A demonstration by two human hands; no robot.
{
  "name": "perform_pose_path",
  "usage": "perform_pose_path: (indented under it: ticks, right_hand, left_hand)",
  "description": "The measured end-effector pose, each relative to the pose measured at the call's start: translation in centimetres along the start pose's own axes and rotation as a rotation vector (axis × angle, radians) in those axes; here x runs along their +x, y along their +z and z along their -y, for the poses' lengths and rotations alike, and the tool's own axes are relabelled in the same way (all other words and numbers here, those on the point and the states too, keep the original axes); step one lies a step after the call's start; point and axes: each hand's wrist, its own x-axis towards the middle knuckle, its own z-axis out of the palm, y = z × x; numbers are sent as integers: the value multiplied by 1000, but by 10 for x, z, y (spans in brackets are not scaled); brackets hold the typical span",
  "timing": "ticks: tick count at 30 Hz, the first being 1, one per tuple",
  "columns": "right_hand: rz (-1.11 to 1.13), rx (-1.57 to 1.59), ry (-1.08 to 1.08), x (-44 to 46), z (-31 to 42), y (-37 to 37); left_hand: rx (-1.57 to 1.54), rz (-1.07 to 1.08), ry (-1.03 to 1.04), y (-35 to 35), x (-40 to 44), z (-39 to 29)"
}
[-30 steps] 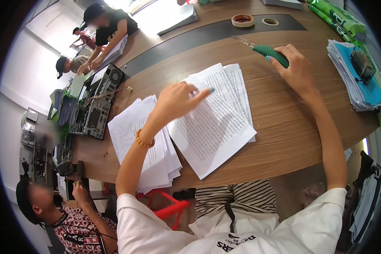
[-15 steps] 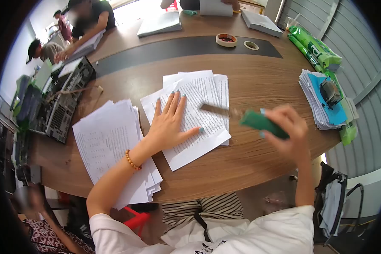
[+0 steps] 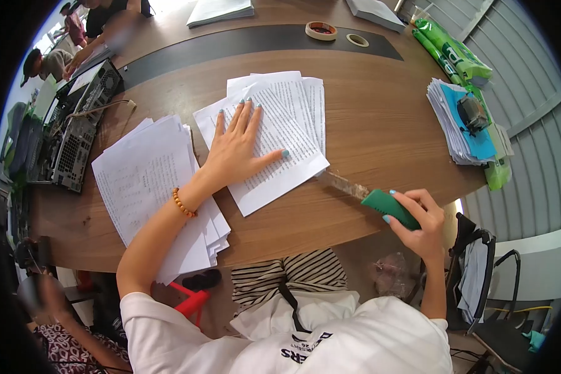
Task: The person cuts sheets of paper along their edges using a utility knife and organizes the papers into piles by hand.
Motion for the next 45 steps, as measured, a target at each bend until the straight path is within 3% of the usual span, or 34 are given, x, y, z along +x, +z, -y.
perform_pose_path:
  ticks: [12,15,17,24,32,41,45]
  right_hand:
    - [65,-20,13,10,9,-4]
    - [65,6,44,13,12,-1]
    - [15,-31,36,15,11,5]
    - [54,-99,40,18,10,19]
    - [75,-72,63,23,5,28]
    - [112,11,78,26,-14,27]
    - [124,23,74,45,-10,43]
  left_hand:
    - [-24,-13,12,-2,1,-1]
    - [113,74,-42,-3,-1,-1]
    - [13,-54,29,5,0,3]
    - [79,-174,71,-3,-3,-5]
    - [11,-62,42,-1,-14,-11]
    - [-16,-93,66,-4,-15,-12]
    - [62,21,9,-10,-15,-16]
